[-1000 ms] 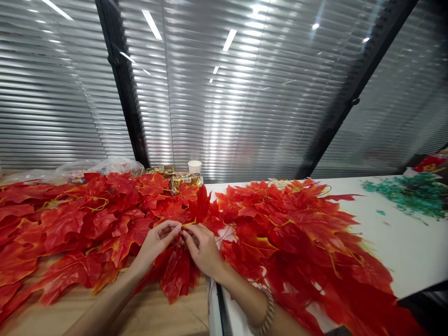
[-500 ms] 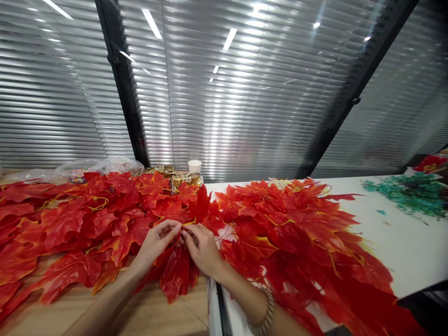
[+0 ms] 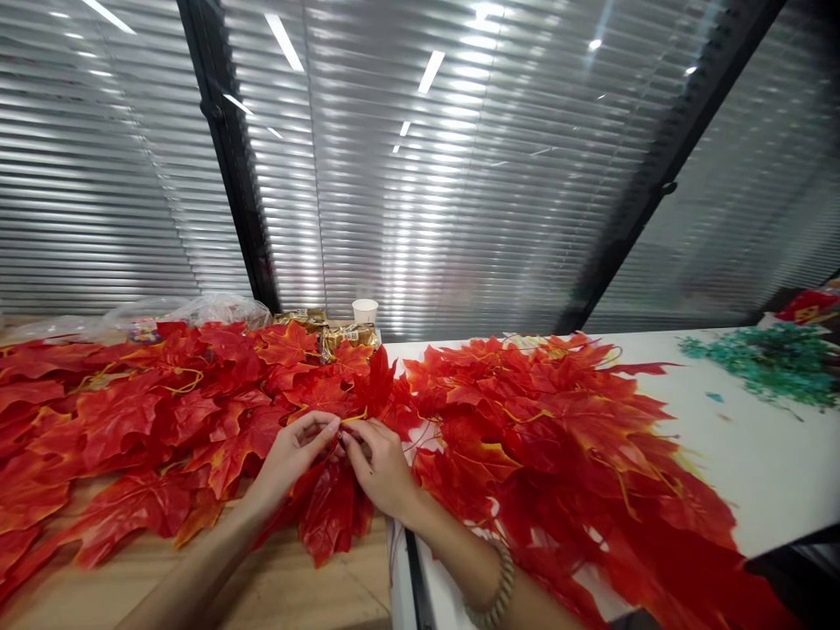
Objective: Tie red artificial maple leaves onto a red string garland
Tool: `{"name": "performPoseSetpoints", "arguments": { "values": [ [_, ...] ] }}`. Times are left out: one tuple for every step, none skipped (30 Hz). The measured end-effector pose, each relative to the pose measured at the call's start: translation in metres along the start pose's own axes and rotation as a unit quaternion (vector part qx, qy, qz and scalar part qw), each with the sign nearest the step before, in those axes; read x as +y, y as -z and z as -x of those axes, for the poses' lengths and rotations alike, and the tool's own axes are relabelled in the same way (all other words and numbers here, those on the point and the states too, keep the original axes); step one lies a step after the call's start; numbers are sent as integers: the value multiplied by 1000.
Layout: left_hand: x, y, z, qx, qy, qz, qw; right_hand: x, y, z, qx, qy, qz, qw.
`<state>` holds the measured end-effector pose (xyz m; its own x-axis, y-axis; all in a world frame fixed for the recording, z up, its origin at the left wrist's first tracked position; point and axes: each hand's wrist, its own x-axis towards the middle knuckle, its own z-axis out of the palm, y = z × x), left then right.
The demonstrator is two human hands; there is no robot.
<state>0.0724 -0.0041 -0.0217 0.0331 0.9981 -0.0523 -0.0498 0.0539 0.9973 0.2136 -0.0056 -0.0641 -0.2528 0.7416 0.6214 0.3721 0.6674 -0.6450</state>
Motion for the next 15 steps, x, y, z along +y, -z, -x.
{"name": "performPoseSetpoints", "arguments": {
  "values": [
    [0,0,0,0,1,0,1000,0,0,0,0,0,0,1000],
    [0,0,0,0,0,0,1000,0,0,0,0,-1,0,1000],
    [0,0,0,1,0,-1,1000,-1,1,0,-1,-1,0,1000],
    [0,0,0,2,0,-2,1000,-1,0,-1,-1,-1,1,1000],
    [0,0,0,3,0,-4,1000,-1,0,-1,-1,-1,2,1000],
    [0,0,0,4,-1,-7,1000,-1,0,-1,-1,-1,2,1000],
    [0,0,0,4,-2,-11,1000,-1,0,-2,-1,-1,3,1000],
    [0,0,0,4,-4,-16,1000,-1,0,-2,-1,-1,3,1000],
    [0,0,0,4,-7,-21,1000,-1,-1,-2,0,-1,4,1000],
    [0,0,1,4,-10,-24,1000,-2,-1,-2,0,-1,3,1000],
    [1,0,1,3,-11,-26,1000,-2,-1,-2,0,-2,3,1000],
    [1,0,1,2,-11,-26,1000,-2,-1,-2,0,-2,2,1000],
    [1,0,1,2,-11,-26,1000,-2,-1,-2,0,-3,2,1000],
    [2,0,2,2,-10,-27,1000,-2,0,-2,1,-4,1,1000],
    [2,0,2,2,-10,-29,1000,-2,0,-2,1,-5,0,1000]
  ]
}}
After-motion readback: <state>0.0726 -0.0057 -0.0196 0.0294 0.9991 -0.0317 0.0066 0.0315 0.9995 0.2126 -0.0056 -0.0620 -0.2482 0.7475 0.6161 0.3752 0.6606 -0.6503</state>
